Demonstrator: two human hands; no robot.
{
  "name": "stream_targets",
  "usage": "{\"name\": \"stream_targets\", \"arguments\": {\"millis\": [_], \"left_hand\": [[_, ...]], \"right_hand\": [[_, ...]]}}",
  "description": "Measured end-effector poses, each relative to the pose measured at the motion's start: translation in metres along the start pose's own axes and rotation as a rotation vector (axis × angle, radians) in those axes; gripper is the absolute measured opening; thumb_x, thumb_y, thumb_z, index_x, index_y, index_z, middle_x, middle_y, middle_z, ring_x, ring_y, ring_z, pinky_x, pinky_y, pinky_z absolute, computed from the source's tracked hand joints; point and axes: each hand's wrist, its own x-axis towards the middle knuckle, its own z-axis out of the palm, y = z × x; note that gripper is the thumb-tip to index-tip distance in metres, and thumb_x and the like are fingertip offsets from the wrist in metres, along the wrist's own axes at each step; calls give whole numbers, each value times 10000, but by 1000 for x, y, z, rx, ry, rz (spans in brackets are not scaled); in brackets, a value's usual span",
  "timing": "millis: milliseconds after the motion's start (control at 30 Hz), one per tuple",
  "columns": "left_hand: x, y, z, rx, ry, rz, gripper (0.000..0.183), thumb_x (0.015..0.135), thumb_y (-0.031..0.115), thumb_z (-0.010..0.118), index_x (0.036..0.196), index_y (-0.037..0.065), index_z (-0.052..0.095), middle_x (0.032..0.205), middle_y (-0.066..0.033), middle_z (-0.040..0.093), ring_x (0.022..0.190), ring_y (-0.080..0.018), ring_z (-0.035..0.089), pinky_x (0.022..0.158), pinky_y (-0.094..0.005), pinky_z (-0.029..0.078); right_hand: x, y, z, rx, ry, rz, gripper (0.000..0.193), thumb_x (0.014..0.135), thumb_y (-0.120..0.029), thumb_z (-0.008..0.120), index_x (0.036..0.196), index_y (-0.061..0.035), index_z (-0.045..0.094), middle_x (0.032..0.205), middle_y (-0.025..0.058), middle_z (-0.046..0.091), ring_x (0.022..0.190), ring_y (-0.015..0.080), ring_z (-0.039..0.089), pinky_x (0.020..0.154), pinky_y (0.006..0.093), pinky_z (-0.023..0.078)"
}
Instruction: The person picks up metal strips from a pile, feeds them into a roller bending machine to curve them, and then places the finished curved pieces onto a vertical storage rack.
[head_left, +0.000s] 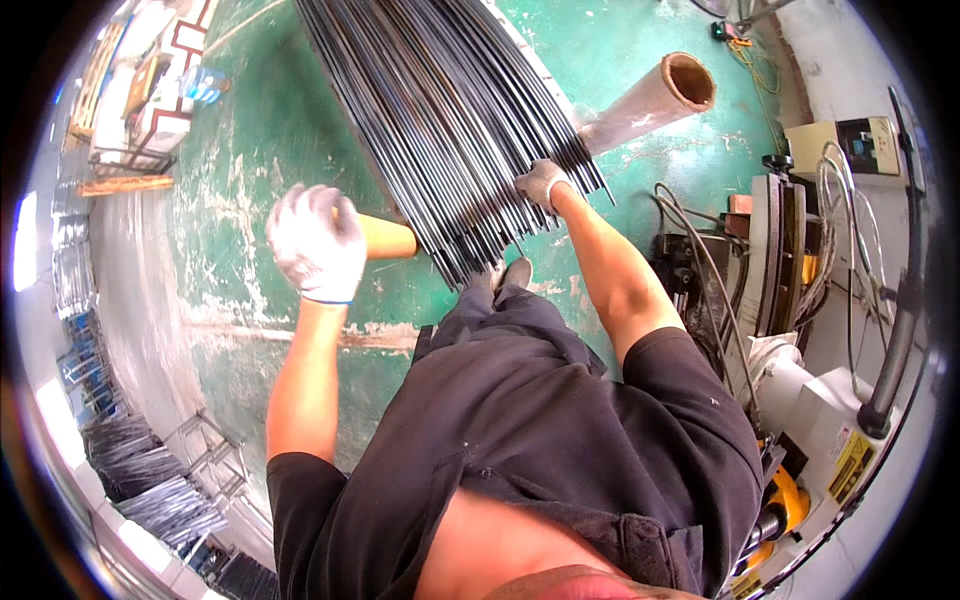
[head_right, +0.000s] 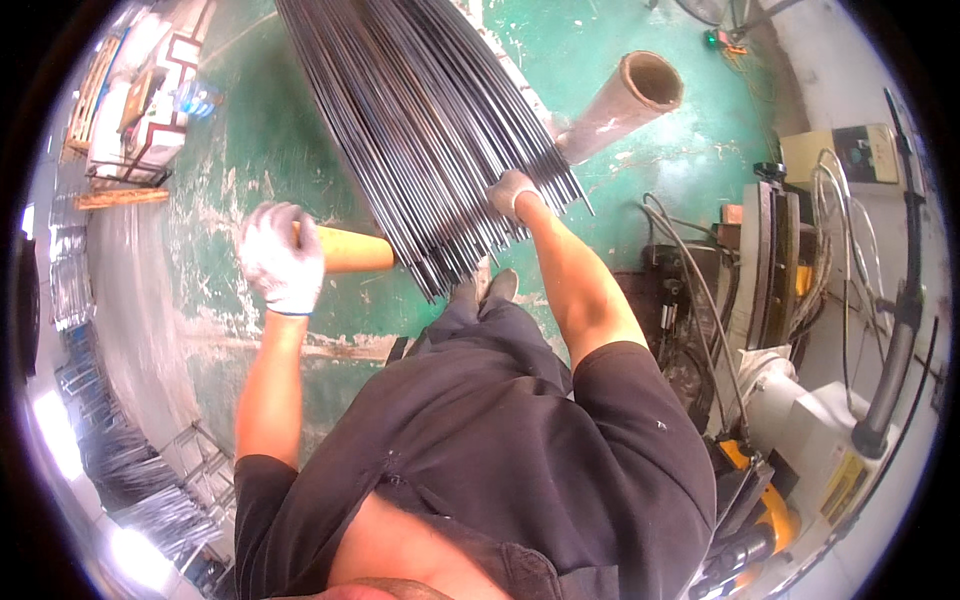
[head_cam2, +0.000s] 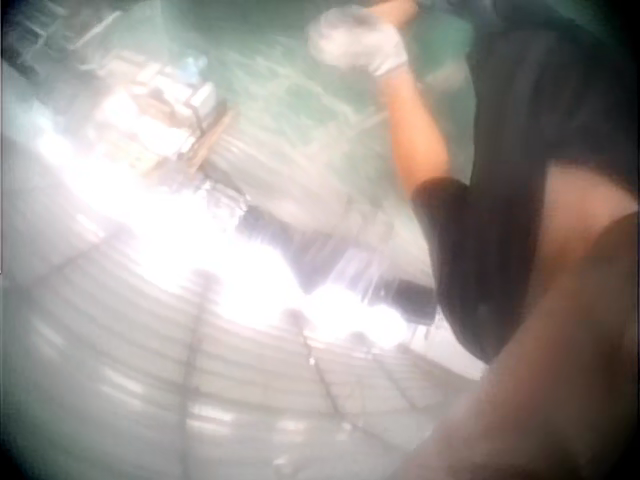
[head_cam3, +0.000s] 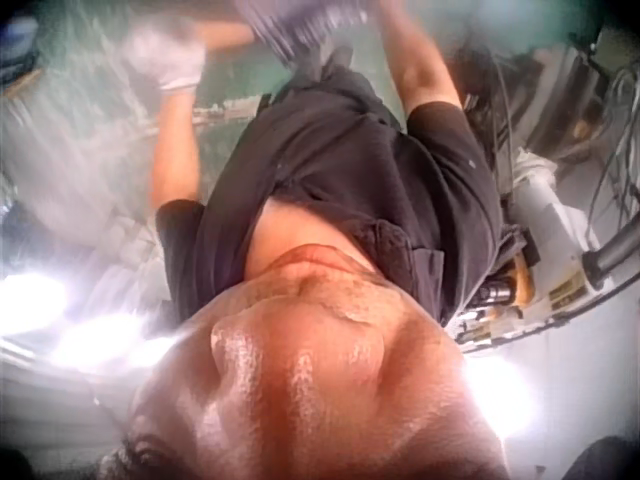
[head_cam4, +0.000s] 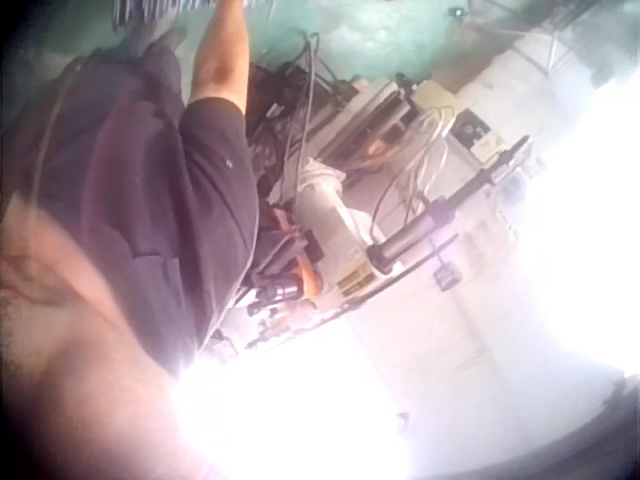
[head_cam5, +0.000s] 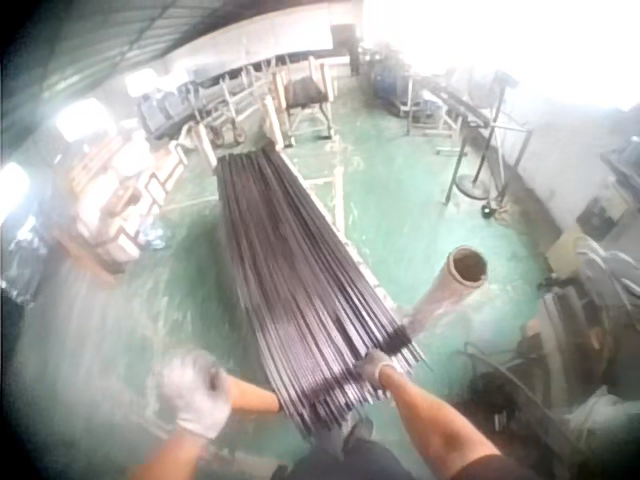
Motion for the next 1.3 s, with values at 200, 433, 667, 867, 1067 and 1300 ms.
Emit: {"name": "stream_targets", "arguments": {"millis": [200,433,667,867,1067,1300], "left_hand": [[-51,85,30,-699,-201,43,189,796,82,733,980,58,698,1030,-119,724,1073,-329,690,1004,-480,516],[-89,117,164,-1417,-835,-947,296,931,264,690,1053,-4,720,903,-77,720,825,-189,681,771,-333,551],[-60,144,224,-2083,-1099,-1586,298,1064,225,544,1124,-65,575,1021,-213,652,925,-362,662,874,-549,576],[-106,168,200,-2234,-1198,-1317,192,1033,80,540,878,-24,584,808,-144,609,749,-286,618,758,-428,548],[-88,197,64,-1779,-1133,-361,115,1005,43,593,983,-64,625,895,-126,633,876,-271,634,929,-475,540],[-2,237,-8,-2487,-1214,-643,139,1006,59,629,1140,25,628,980,-88,652,899,-230,602,1008,-460,476]], "right_hand": [[-126,-60,-25,200,74,225,517,997,-428,644,1094,79,677,804,206,704,675,302,700,615,446,569],[-347,-15,45,145,192,299,540,975,-445,651,1256,16,628,1054,334,703,1072,491,669,902,523,530],[-596,-7,153,-111,267,785,390,919,-411,750,1071,-78,617,907,187,731,887,412,709,797,498,549],[-614,-10,212,-280,792,851,206,793,-265,767,818,-124,619,765,132,687,764,368,696,702,488,547],[-690,79,258,-229,853,955,85,775,-95,645,857,-90,621,843,177,676,888,408,662,796,503,522],[-778,150,292,-16,1347,1667,280,825,4,597,1066,-98,696,1076,212,711,1103,431,639,982,472,495]]}}
